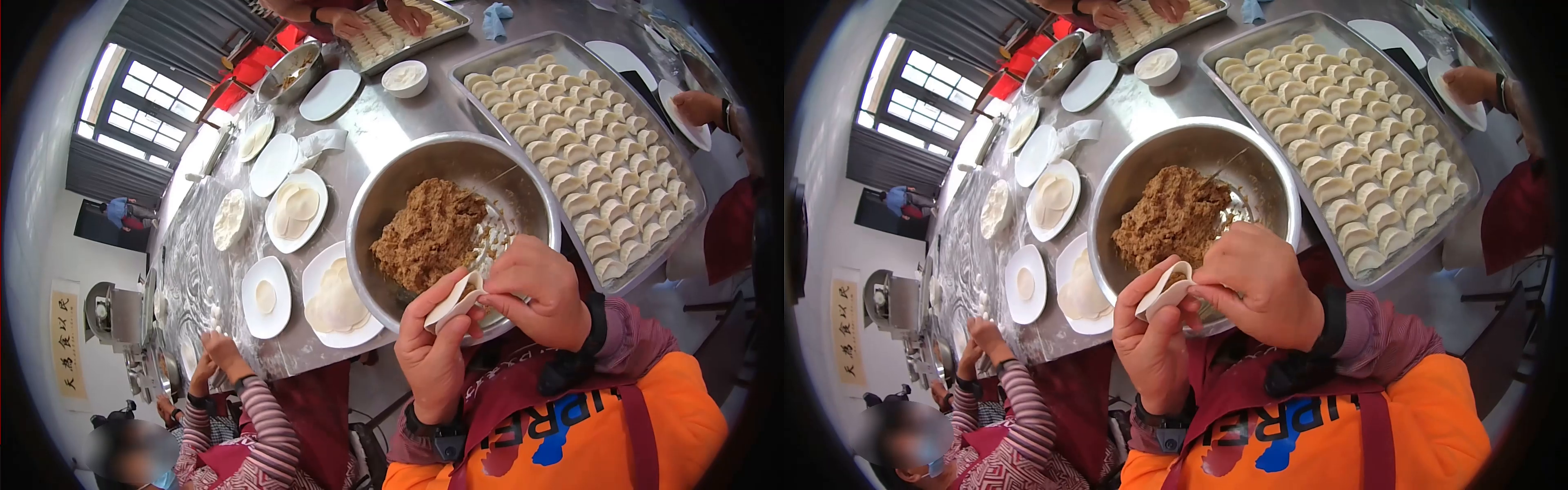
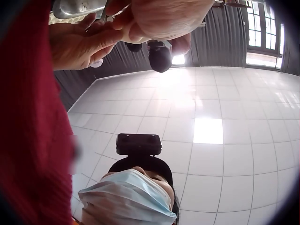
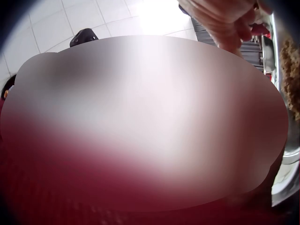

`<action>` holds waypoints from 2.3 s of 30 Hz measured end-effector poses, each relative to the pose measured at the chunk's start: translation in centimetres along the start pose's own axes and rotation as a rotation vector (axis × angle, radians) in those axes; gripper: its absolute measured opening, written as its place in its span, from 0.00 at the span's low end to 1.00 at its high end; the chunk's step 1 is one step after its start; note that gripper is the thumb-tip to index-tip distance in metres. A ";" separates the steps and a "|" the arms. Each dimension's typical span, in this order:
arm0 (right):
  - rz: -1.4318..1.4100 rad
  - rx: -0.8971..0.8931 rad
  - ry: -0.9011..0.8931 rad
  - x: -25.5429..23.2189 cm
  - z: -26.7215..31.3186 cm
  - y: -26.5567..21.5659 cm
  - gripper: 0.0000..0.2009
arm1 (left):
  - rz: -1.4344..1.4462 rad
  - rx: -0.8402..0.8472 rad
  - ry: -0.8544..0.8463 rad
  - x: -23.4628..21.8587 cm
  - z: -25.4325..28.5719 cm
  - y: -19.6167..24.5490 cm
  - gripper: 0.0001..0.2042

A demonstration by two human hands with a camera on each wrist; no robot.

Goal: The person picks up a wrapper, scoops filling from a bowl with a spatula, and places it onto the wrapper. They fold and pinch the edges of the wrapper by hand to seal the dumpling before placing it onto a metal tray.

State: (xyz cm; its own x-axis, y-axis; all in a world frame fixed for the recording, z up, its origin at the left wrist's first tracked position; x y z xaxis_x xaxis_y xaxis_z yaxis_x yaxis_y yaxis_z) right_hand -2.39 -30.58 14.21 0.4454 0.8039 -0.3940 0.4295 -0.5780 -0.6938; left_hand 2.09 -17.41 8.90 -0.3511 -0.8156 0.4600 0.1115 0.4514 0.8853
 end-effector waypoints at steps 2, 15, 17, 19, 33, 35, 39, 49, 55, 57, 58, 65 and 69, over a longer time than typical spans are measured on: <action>0.051 -0.055 -0.001 -0.1 0.1 -0.6 0.07 | -0.022 -0.016 0.003 -0.2 0.2 -0.2 0.20; -0.165 0.013 0.033 0.1 0.5 0.4 0.07 | 0.046 -0.071 0.031 -0.2 0.3 -0.6 0.18; -0.149 -0.008 0.019 0.1 0.3 0.4 0.06 | 0.082 -0.077 -0.047 -0.2 0.2 -0.8 0.16; -0.199 0.060 0.022 0.2 0.1 0.6 0.06 | 0.108 -0.081 -0.091 -0.1 0.3 -0.8 0.15; -0.173 0.007 -0.032 0.3 0.4 0.0 0.07 | 0.048 -0.179 -0.110 0.5 0.3 -0.8 0.13; -0.226 0.050 -0.042 0.3 0.4 0.4 0.06 | -0.027 -0.191 -0.144 0.6 0.5 -0.8 0.13; -0.263 0.070 -0.044 0.2 0.1 0.9 0.06 | -0.052 -0.160 -0.186 0.9 0.5 -0.8 0.14; -0.203 0.038 -0.031 -0.2 0.7 0.3 0.07 | 0.129 -0.186 -0.105 1.0 0.6 -1.1 0.17; -0.205 0.045 -0.010 -0.5 1.0 -0.2 0.08 | -0.027 -0.167 -0.150 1.3 1.1 -1.1 0.17; -0.162 0.005 0.012 -0.7 1.0 -0.4 0.08 | -0.154 -0.164 -0.213 1.6 1.4 -0.9 0.16; -0.173 0.011 0.013 -0.7 1.0 -0.3 0.08 | -0.147 -0.157 -0.211 1.7 1.4 -0.8 0.16; -0.232 0.105 0.038 -1.2 1.2 -0.1 0.07 | -0.047 -0.118 -0.216 2.4 1.8 -0.9 0.19; -0.191 -0.062 0.047 -1.7 1.5 -0.8 0.08 | 0.034 -0.118 -0.190 2.7 1.6 -0.7 0.21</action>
State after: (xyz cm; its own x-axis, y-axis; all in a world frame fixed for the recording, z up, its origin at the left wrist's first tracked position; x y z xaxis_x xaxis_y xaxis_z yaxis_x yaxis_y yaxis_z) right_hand -4.67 -31.26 14.51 0.3868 0.8932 -0.2294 0.5562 -0.4244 -0.7146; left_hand -0.46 -19.36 9.45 -0.5125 -0.7129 0.4787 0.2305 0.4228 0.8764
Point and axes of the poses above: each hand's wrist, its own z-axis away from the middle knuckle, its own x-axis out of the palm, y = z × x, the point moved 9 cm from there along -z, towards the middle knuckle, and after that the axes turned 2 degrees about z, right-handed, at the moved point
